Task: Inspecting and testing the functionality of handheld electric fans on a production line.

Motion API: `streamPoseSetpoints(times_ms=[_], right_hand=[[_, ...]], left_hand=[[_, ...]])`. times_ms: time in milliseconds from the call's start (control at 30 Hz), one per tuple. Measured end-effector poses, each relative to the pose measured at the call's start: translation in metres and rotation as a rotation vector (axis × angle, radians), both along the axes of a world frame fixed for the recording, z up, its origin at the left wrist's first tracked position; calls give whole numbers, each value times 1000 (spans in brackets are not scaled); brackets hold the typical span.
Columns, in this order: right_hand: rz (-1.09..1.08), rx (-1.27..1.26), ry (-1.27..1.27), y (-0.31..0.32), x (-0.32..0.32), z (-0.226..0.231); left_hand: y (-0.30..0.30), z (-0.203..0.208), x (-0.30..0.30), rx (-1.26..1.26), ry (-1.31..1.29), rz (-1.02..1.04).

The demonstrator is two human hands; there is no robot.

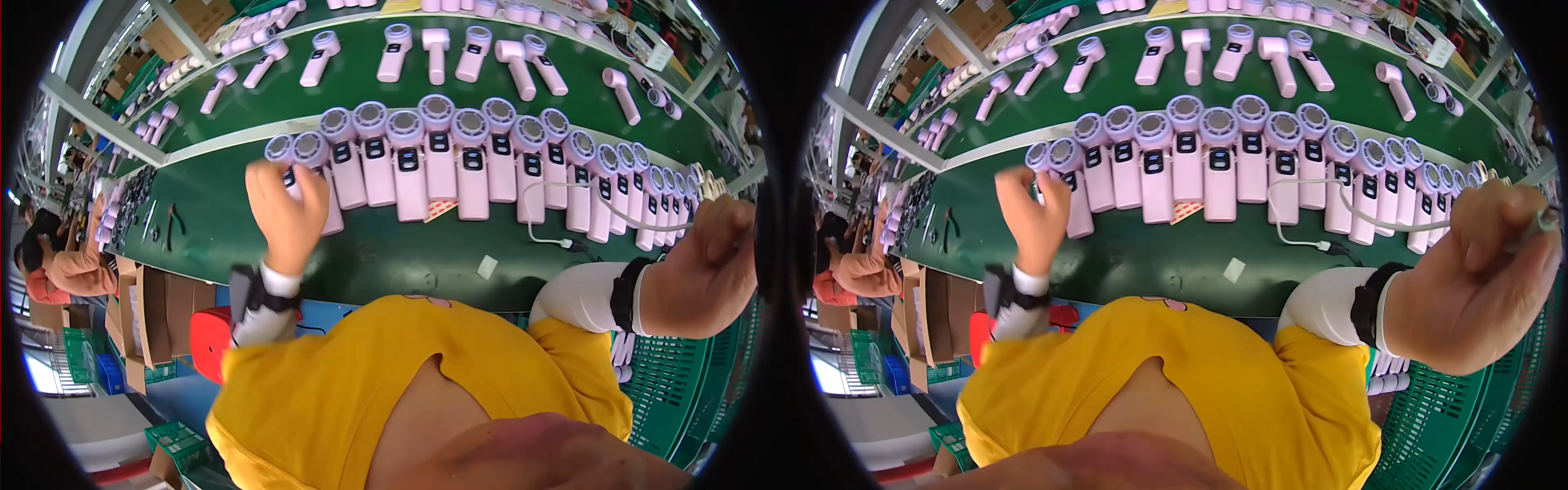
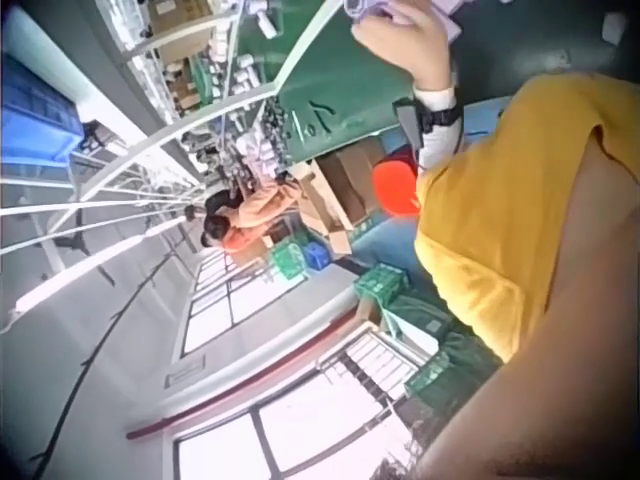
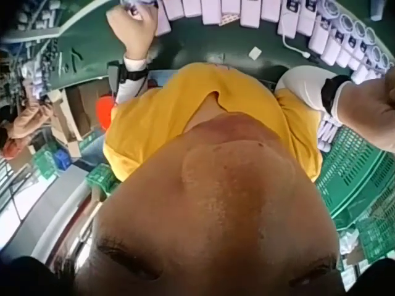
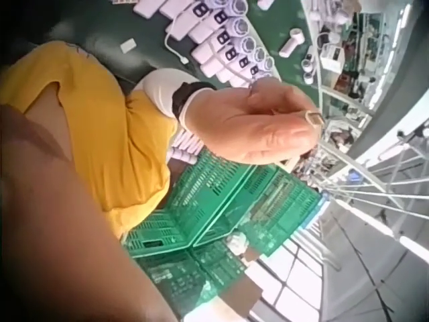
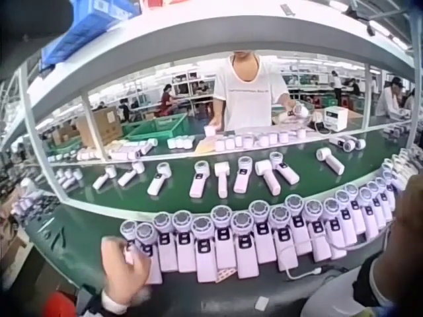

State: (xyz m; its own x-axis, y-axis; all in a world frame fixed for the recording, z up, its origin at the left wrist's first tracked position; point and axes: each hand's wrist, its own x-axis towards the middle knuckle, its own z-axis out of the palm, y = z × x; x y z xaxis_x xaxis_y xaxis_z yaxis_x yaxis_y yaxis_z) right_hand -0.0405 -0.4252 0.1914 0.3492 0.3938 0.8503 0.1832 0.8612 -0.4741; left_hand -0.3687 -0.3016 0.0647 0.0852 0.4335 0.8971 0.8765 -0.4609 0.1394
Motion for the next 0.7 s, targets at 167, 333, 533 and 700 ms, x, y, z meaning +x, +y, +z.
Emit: streamPoseSetpoints(times_ms=[167,333,533,700], right_hand=[[-356,77,22,18,-33,-3],[-239,-63,15,25,-58,-5],[-54,-355,-147,33,-69,-8],[139,-362,-144,81,-93,-32]], left_hand=[[-20,-52,-62,-685,-365,27],[-4,-52,-71,-775,-256,185],[10,-23,-72,-1117,-577,-84],[-34,34,18,-720,-969,-789]])
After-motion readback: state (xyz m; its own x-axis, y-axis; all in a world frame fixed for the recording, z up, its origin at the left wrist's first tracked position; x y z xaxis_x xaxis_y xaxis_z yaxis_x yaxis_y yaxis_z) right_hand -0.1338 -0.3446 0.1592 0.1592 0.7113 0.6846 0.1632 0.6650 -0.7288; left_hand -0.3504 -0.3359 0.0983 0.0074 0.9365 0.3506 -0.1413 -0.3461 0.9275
